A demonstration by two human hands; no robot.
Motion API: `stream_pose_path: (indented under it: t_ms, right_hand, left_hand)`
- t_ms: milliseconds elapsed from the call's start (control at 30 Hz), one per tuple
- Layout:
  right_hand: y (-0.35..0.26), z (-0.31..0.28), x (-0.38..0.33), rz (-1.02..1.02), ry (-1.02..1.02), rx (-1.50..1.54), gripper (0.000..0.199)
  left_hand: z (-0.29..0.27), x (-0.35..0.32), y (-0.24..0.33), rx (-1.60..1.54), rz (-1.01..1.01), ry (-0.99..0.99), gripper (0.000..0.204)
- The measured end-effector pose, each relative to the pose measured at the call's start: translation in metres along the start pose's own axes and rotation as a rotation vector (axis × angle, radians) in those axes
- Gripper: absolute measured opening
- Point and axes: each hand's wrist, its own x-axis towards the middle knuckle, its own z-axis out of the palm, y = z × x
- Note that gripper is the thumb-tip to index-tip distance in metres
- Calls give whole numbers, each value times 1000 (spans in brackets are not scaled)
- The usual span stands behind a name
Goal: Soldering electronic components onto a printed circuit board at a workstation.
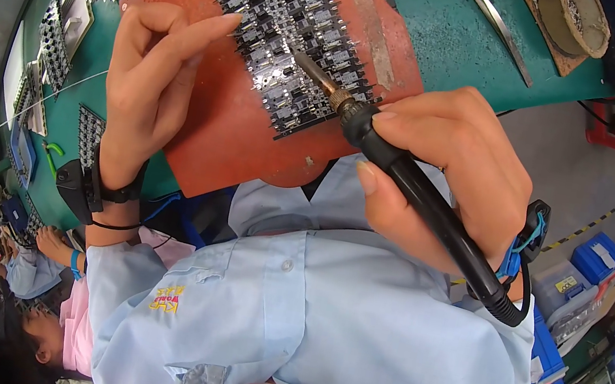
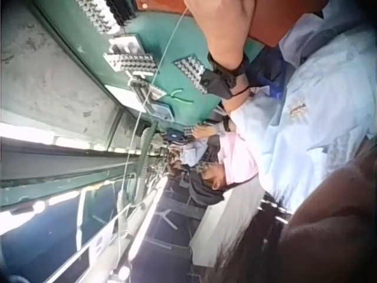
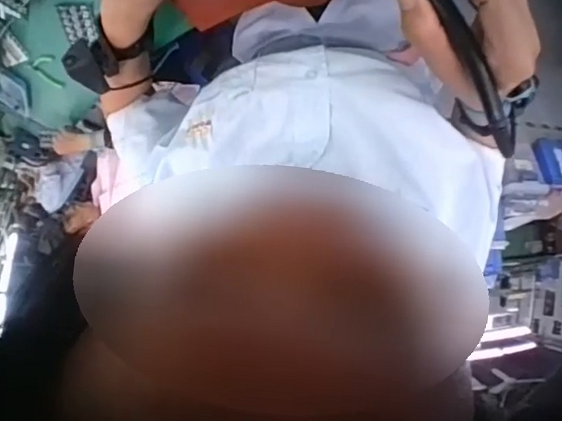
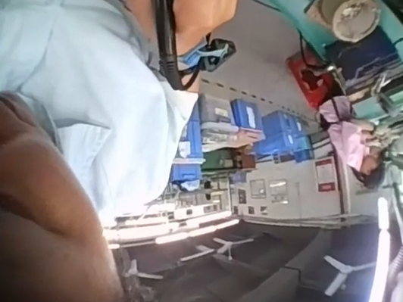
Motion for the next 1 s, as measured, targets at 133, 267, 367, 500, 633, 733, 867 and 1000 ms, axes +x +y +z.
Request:
stream_pose_path:
  t_ms: [133, 267, 367, 500, 633, 733, 867, 1000]
  right_hand:
    - [0, -1, 3, 13, -10, 6, 28]
    - [0, -1, 2, 31, -23, -1, 28]
    - [1, -4, 1, 25, -60, -11, 30]
    - [1, -8, 0, -1, -123, -23, 33]
    - [0, -2, 1, 18, -86, -12, 32]
    - [-1, 1, 2, 38, -12, 6, 31]
    - [1, 1, 1, 26, -15, 16, 33]
    - [3, 0, 1, 6, -16, 23, 34]
  left_hand:
    - [5, -1, 6, -73, -129, 67, 31]
    - [1, 2, 6, -117, -57, 12, 21]
    - [6, 3, 8, -145, -55, -29, 19]
    - [10, 7, 11, -151, -68, -79, 17]
    - [14, 10, 8, -164, -78, -104, 17]
    - [15, 12, 5, -182, -78, -122, 17]
    - [16, 14, 3, -203, -83, -155, 16]
    - [16, 17, 6, -189, -104, -182, 15]
